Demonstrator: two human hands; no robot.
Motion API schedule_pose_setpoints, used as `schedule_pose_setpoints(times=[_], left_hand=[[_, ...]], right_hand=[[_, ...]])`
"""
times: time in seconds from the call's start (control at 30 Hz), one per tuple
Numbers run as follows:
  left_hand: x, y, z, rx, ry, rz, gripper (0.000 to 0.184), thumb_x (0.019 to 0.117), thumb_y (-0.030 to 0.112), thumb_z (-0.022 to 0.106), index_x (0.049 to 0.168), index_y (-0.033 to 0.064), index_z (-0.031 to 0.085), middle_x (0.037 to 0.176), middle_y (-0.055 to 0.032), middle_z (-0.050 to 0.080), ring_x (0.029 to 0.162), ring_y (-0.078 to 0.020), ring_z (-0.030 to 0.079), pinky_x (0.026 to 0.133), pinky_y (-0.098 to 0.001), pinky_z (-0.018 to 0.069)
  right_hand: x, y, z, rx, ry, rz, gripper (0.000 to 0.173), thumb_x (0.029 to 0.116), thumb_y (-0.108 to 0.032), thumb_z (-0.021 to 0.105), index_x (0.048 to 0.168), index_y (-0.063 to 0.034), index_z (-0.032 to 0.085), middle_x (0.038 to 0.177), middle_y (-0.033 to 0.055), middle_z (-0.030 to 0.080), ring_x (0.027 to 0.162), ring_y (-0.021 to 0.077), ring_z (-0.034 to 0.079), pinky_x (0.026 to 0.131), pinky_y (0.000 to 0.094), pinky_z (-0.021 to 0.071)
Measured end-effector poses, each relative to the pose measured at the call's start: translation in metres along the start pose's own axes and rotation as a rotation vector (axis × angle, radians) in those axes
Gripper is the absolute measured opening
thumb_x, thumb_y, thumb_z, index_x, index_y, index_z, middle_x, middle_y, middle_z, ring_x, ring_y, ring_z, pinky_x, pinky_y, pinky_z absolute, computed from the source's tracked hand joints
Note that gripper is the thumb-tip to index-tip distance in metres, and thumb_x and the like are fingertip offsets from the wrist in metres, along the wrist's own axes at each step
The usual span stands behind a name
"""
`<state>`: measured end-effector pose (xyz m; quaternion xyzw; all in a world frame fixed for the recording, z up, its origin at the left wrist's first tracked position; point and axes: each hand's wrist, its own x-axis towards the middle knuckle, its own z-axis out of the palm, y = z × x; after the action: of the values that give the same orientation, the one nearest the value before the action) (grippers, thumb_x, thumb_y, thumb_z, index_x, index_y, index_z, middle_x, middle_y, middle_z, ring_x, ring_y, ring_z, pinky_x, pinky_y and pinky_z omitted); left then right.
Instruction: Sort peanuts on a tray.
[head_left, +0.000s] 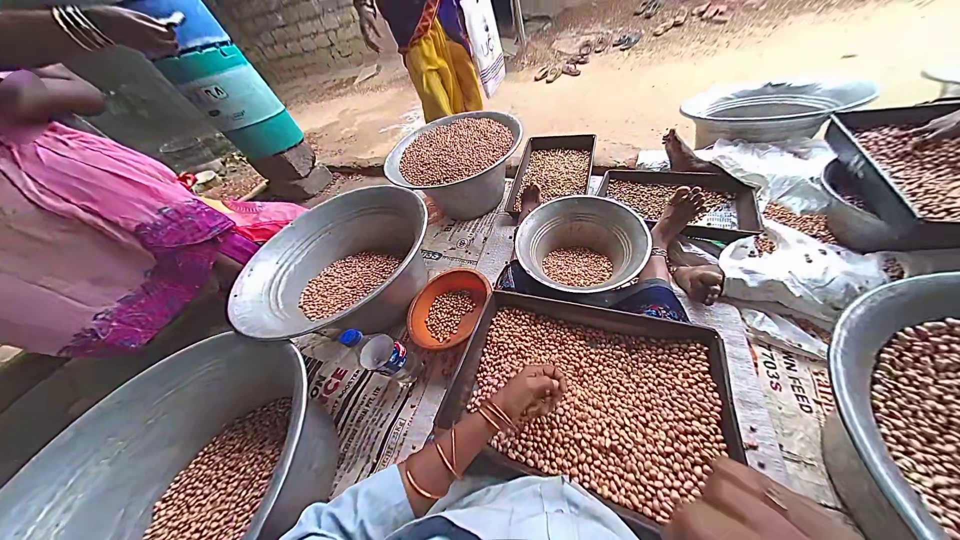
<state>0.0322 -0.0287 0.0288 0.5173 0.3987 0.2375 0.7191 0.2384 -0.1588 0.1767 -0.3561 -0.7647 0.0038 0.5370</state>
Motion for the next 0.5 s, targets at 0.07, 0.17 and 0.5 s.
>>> schedule_pose_setpoints(times=[0.07,0.17,0.5], left_hand=[[-0.021,0.03,0.032,-0.13,0.03,-0.13,0.039,0.1085,0.011,0.026,0.086,0.0145,0.058,0.063,0.0122,0.056,0.051,0.0045,0.048,0.049,-0.012,0.0392],[-0.026,0.018,0.038,-0.192,0.049,-0.204,0.03,0.1111,0.009,0.027,0.093,0.0145,0.05,0.066,0.0098,0.055,0.058,0.0006,0.054,0.057,-0.0175,0.0487],[0.015,0.037,-0.06,0.268,0.258,-0.079,0.036,0.1099,0.017,0.04,0.081,0.0076,0.059,0.064,0.0051,0.05,0.051,-0.0038,0.042,0.049,-0.0201,0.0352]], right_hand=[[-0.009,0.039,0.049,-0.028,-0.138,0.07,0.022,0.1084,-0.018,0.043,0.105,-0.0136,0.065,0.077,0.0015,0.066,0.064,0.0137,0.062,0.054,0.0265,0.0483],[-0.034,0.066,0.103,-0.036,-0.34,0.176,0.014,0.0948,-0.008,0.054,0.099,-0.0111,0.067,0.075,0.0039,0.066,0.061,0.0204,0.067,0.05,0.0366,0.0539],[-0.035,0.119,0.077,-0.282,-0.637,0.458,0.021,0.1007,-0.017,0.061,0.115,-0.0097,0.074,0.104,0.0149,0.074,0.092,0.0342,0.074,0.075,0.0517,0.059]])
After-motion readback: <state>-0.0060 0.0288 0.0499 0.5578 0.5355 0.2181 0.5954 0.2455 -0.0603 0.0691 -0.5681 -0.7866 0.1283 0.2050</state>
